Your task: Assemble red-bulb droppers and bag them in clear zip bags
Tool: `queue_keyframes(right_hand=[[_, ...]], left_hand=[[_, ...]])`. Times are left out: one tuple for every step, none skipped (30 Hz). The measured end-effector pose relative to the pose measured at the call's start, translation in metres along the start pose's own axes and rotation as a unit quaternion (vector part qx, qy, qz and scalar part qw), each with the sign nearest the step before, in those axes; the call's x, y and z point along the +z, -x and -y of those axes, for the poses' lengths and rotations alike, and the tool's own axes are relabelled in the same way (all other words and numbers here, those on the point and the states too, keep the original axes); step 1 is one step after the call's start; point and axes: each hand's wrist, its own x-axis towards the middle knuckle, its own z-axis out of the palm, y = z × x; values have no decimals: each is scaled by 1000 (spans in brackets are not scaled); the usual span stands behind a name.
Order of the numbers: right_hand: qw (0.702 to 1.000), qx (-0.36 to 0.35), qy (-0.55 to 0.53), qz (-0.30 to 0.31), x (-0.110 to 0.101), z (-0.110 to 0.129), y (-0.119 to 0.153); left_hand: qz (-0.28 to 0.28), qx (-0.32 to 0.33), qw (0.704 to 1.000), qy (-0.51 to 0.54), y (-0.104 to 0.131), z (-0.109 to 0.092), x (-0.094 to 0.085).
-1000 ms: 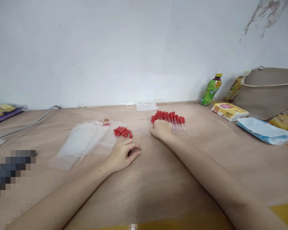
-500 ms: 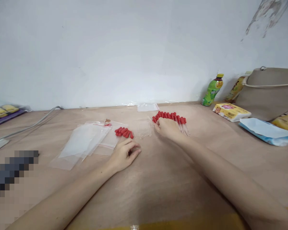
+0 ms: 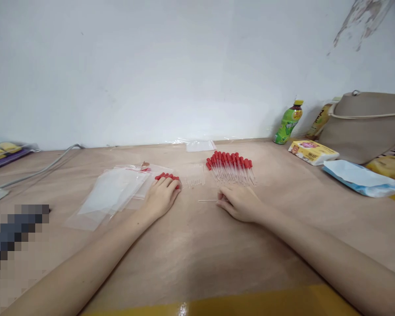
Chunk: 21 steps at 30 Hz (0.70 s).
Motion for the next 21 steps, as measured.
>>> queue_keyframes(right_hand=[[1000,0,-14,-14,1,2,0],[999,4,-26,-30,1,5,0],[998,9,-37,-43,3,7,-1],[997,17,-44,-54,5,8,-2],[997,25,-51,-61,7,10,-3],[996,31,-57,-65,9,10,-3],[995,33,-63,-68,11,11,-4],[995,31,-69,-69,12,11,-5],[994,25,-74,-71,13,10,-5],[994,15,-79,-74,14,10,-5],[993,3,-84,-79,14,10,-5],[992,-9,-89,-85,15,9,-5],[991,-20,-92,-94,15,9,-4],[990,-26,-94,-105,16,8,-4],[988,-29,-95,-119,17,7,-3],[986,-30,-98,-133,18,6,-3],[983,-30,-101,-147,20,5,-3],[981,-31,-106,-161,21,4,-3],[978,-32,-113,-174,23,3,-3],[975,-31,-119,-184,24,2,-3],[973,-26,-127,-190,25,2,-3]], left_hand=[[0,-6,1000,5,0,0,0],[-1,-11,1000,8,0,0,0],[-1,-17,1000,11,0,-1,1],[0,-22,1000,12,0,-1,1],[0,-28,1000,12,0,-1,1],[0,-34,999,11,-1,-1,0],[-2,-37,999,10,-1,-2,0],[-5,-39,999,10,-1,-2,0],[-10,-40,999,12,-1,-3,0],[-18,-41,999,17,0,-3,-1],[-31,-42,998,27,0,-4,-1],[-48,-40,997,41,1,-4,-2],[-68,-36,995,57,2,-5,-3],[-87,-27,993,74,3,-5,-4],[-102,-14,991,89,5,-6,-6],[-109,2,989,100,7,-8,-7],[-108,16,988,110,9,-9,-9],[-99,26,988,119,10,-12,-10],[-87,31,987,130,12,-14,-12],[-73,32,987,143,13,-17,-13],[-58,30,985,157,14,-20,-13]])
